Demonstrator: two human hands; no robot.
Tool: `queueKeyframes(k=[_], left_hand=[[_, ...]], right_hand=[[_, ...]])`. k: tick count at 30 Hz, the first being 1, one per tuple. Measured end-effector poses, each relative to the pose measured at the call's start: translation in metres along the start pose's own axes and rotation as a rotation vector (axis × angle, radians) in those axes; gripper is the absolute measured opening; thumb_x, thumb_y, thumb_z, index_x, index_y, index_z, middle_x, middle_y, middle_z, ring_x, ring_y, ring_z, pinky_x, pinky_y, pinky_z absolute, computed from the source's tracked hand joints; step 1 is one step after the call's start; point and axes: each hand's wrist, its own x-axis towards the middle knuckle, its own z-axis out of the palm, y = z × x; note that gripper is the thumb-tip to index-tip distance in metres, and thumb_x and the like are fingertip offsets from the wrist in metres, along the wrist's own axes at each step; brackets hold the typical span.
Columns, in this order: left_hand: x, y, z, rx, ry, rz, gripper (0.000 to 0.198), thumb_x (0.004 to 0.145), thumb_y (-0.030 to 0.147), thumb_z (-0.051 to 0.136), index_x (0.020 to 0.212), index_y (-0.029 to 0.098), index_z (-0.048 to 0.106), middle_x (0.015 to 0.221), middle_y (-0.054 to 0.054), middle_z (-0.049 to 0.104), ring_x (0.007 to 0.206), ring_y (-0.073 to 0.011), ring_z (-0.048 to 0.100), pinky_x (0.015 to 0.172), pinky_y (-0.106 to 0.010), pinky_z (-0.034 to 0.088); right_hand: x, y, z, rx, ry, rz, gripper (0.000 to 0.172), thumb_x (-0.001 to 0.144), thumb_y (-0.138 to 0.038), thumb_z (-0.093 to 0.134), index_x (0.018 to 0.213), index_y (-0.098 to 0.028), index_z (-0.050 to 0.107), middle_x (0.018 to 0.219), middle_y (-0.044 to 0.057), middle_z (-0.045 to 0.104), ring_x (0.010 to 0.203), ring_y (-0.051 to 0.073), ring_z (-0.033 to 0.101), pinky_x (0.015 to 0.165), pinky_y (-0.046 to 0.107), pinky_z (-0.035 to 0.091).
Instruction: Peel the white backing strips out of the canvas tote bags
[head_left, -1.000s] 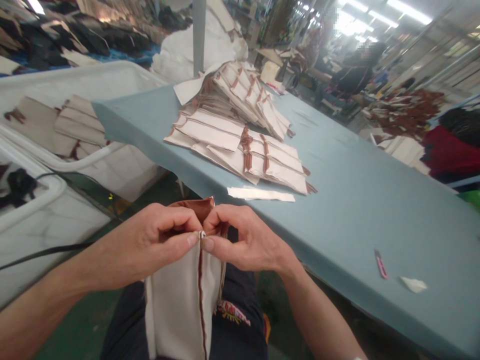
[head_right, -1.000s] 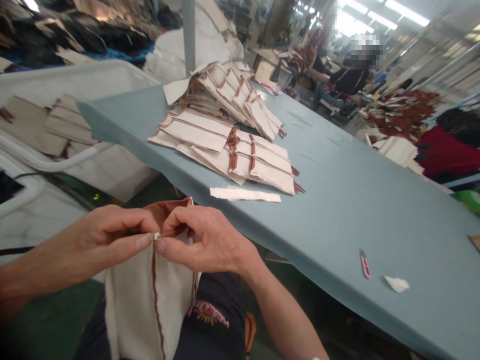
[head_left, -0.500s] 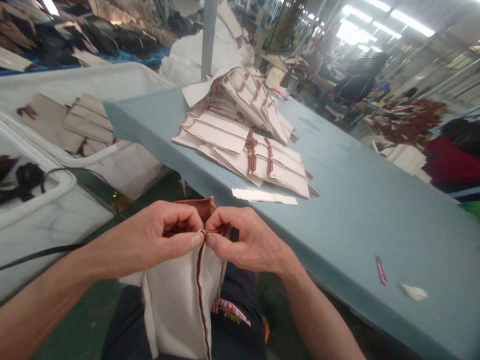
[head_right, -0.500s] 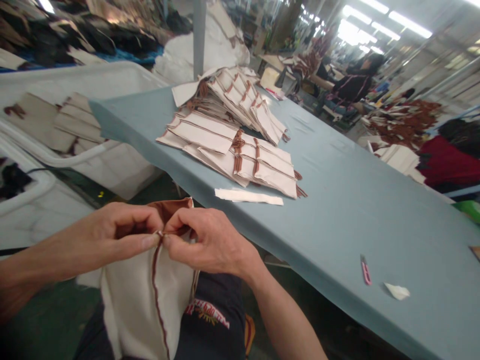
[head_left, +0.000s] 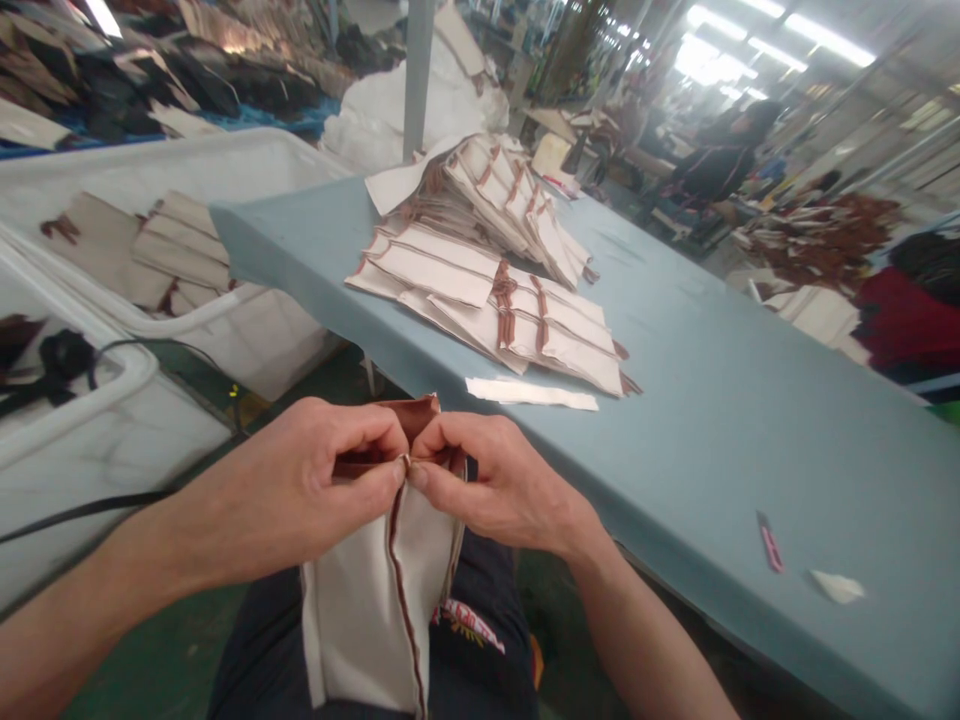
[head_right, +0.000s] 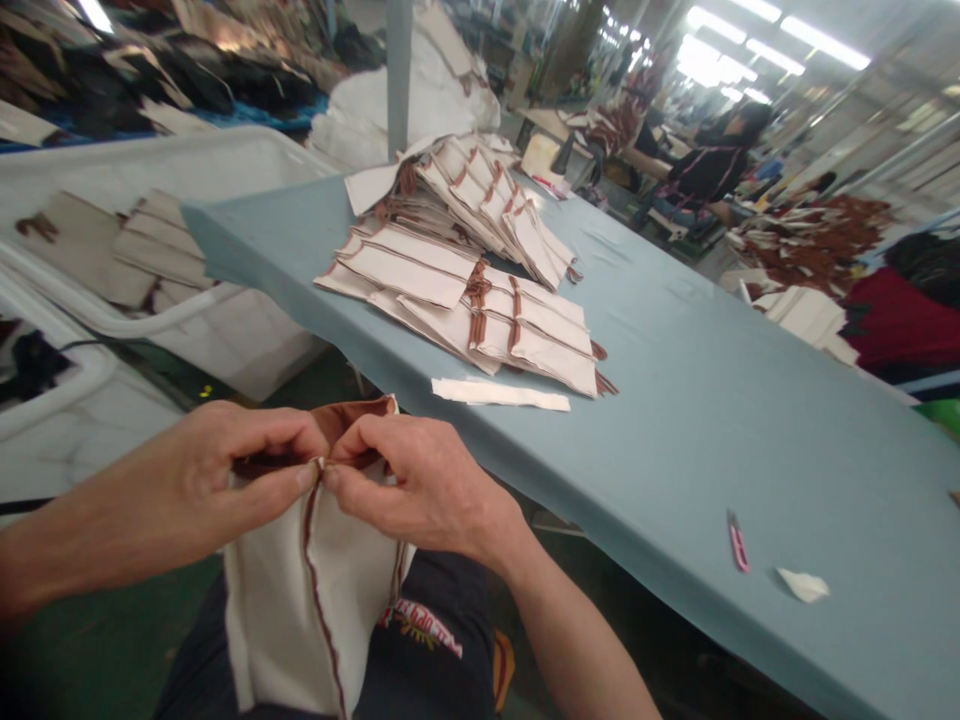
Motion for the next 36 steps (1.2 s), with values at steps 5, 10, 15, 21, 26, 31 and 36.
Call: queueKeyframes(k=[5,10,15,21,26,31,36], left_hand=[[-0.001,-0.001,0.003,-0.049,-0.005,0.025,0.027,0.089,0.035,0.057,0.067,0.021,0.065,0.059,0.004,0.058,0.053,-0.0119,0.050,0.047,-0.020,0.034],[-0.001,-0.013,0.006,-0.238,-0.008,0.024,0.030,0.090,0.038,0.060,0.068,0.019,0.066,0.067,0.003,0.062,0.060,-0.0122,0.055,0.052,-0.019,0.042],[-0.006,-0.019,0.008,-0.293,0.000,0.038,0.029,0.091,0.038,0.063,0.069,0.019,0.067,0.067,0.004,0.061,0.060,-0.0115,0.054,0.053,-0.018,0.042],[-0.010,-0.023,0.009,-0.323,0.024,0.045,0.029,0.093,0.038,0.064,0.071,0.020,0.067,0.069,0.005,0.060,0.062,-0.0117,0.054,0.055,-0.018,0.043],[-0.009,-0.028,0.010,-0.321,0.005,0.032,0.030,0.096,0.039,0.065,0.074,0.019,0.068,0.072,0.003,0.063,0.066,-0.0128,0.056,0.057,-0.019,0.044],[-0.010,-0.035,0.011,-0.352,-0.031,-0.002,0.033,0.096,0.045,0.066,0.075,0.019,0.068,0.071,0.003,0.060,0.063,-0.0130,0.053,0.054,-0.020,0.043],[-0.008,-0.031,0.012,-0.315,0.000,0.012,0.030,0.093,0.041,0.064,0.072,0.020,0.070,0.070,0.002,0.063,0.064,-0.0138,0.057,0.056,-0.019,0.045]], right_hand=[[-0.002,0.001,-0.003,0.058,-0.014,0.017,0.015,0.101,-0.031,0.070,0.090,-0.020,0.067,0.079,-0.003,0.067,0.068,0.012,0.057,0.066,0.025,0.043],[-0.003,0.008,-0.003,0.169,-0.056,-0.029,0.017,0.103,-0.036,0.072,0.102,-0.020,0.069,0.089,-0.001,0.072,0.074,0.012,0.062,0.069,0.023,0.049],[-0.002,0.010,0.001,0.135,-0.023,-0.071,0.014,0.105,-0.033,0.070,0.101,-0.020,0.069,0.086,-0.001,0.071,0.070,0.011,0.061,0.065,0.022,0.048],[0.000,0.008,0.005,0.013,0.049,-0.183,0.013,0.103,-0.031,0.072,0.097,-0.020,0.070,0.083,-0.001,0.072,0.067,0.010,0.061,0.065,0.021,0.047],[-0.001,0.011,0.007,-0.101,0.091,-0.264,0.010,0.106,-0.026,0.068,0.099,-0.020,0.072,0.086,0.000,0.077,0.067,0.010,0.064,0.069,0.022,0.049],[0.000,0.015,0.007,-0.153,0.112,-0.355,0.011,0.107,-0.020,0.065,0.100,-0.019,0.074,0.088,0.002,0.080,0.070,0.011,0.068,0.069,0.020,0.051],[-0.003,0.013,0.005,-0.321,0.144,-0.395,0.015,0.110,-0.019,0.063,0.101,-0.019,0.075,0.089,0.004,0.083,0.079,0.014,0.075,0.072,0.024,0.051]])
